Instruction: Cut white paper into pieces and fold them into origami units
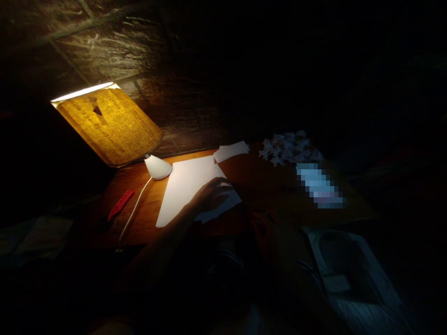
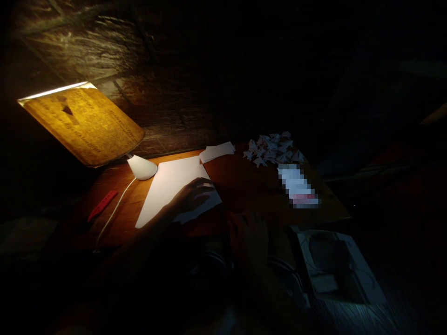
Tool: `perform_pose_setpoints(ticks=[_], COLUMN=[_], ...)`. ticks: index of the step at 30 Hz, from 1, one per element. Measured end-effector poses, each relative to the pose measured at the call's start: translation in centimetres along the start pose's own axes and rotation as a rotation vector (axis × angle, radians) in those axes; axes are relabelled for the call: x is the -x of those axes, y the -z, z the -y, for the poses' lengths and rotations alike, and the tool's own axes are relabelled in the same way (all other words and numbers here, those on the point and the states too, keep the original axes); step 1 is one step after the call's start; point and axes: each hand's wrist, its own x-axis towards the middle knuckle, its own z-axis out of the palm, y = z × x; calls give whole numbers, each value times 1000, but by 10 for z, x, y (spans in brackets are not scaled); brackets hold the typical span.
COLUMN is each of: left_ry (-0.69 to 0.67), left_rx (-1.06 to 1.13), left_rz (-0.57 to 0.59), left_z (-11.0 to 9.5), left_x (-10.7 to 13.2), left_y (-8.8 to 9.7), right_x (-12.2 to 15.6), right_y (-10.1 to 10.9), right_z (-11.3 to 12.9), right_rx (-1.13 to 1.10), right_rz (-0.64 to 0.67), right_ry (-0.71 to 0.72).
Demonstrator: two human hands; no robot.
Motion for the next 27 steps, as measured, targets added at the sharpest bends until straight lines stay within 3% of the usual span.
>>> perform_pose_setpoints(ticks=[8, 27], left_ry=[10, 14], left_rx=[11, 28], left_rz=[4, 11], left_z=[-4, 0], left_x=[-2, -1], left_y=[2, 1], right_x=[1, -20], right_y=[1, -20], right_z=[-19, 10], right_rx=[-31, 57], right_rz=[-4, 56], right_ry=[-59, -61])
